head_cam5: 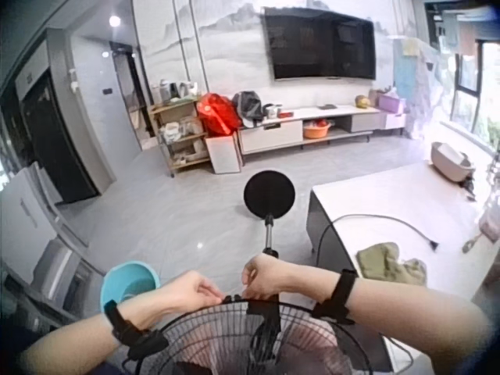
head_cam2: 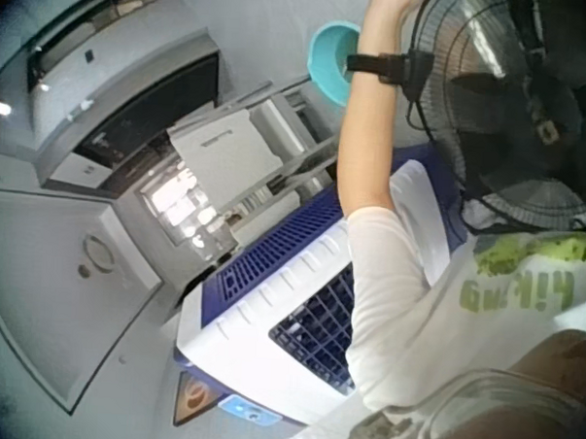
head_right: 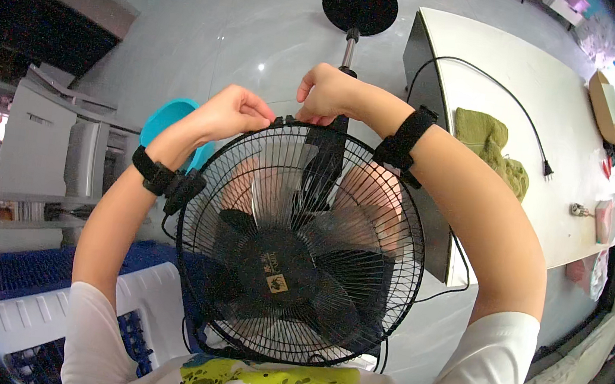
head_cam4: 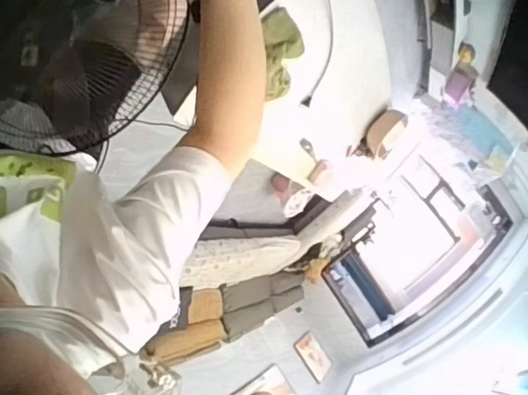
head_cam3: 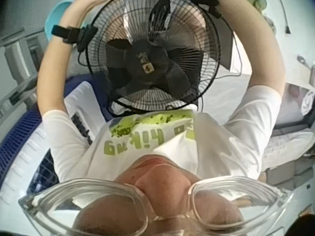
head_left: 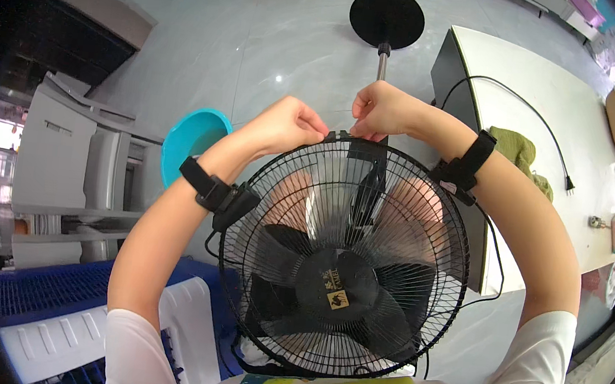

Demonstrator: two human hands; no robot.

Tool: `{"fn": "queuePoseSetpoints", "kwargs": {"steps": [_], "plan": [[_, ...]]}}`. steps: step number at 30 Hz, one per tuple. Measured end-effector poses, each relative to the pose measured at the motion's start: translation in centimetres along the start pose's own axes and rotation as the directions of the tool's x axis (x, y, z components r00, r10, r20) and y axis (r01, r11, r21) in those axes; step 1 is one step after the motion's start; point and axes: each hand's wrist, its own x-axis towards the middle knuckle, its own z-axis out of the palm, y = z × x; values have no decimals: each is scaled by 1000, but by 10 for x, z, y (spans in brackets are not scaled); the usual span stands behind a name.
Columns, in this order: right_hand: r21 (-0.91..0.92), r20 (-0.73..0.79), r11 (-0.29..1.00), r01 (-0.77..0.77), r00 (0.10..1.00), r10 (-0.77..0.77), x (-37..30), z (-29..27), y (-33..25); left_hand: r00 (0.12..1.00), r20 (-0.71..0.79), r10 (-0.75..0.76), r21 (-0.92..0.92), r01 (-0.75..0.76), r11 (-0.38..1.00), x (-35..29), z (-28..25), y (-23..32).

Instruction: The person assembles a black pedestal fan on the floor, placing the rear guard onto the motor housing, securing it by turning a plastic nut by hand, and then placing the blade onto the shaft and securing it with a spinner.

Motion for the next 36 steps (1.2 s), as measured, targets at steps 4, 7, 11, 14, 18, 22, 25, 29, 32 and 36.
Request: {"fn": "queuePoseSetpoints", "kwargs": {"steps": [4,7,11,14,18,22,25,29,32,36], "plan": [[39,-23,999,-27,999,28,-3,-2,4,1000,3,-22,5,22,1000,-1,4,9],[78,-14,993,-93,995,94,-5,-3,-1,999,7,-53,-6,53,999,-3,3,11],[72,15,983,-167,986,166,2,-1,-2,998,27,-59,-7,59,998,-2,3,13],[54,35,988,-146,989,145,2,-3,-5,998,6,-57,-16,57,998,-2,3,11],[111,69,986,-122,991,115,-7,-8,-10,999,-6,-36,-40,36,999,-4,2,9],[114,115,989,-94,990,81,-13,-10,-16,1000,18,-6,-52,7,999,1,2,3],[62,129,996,-65,990,57,-17,-7,-20,1000,-22,-11,-34,10,999,-1,6,4],[-7,98,1000,-26,995,26,-24,2,-31,998,-56,36,3,-36,999,-2,6,-1],[11,127,999,-39,991,37,-27,2,-32,998,-14,60,-30,-60,998,-3,6,-1],[7,121,999,-45,992,43,-35,7,-37,999,-17,45,-51,-46,998,-1,4,-1]]}}
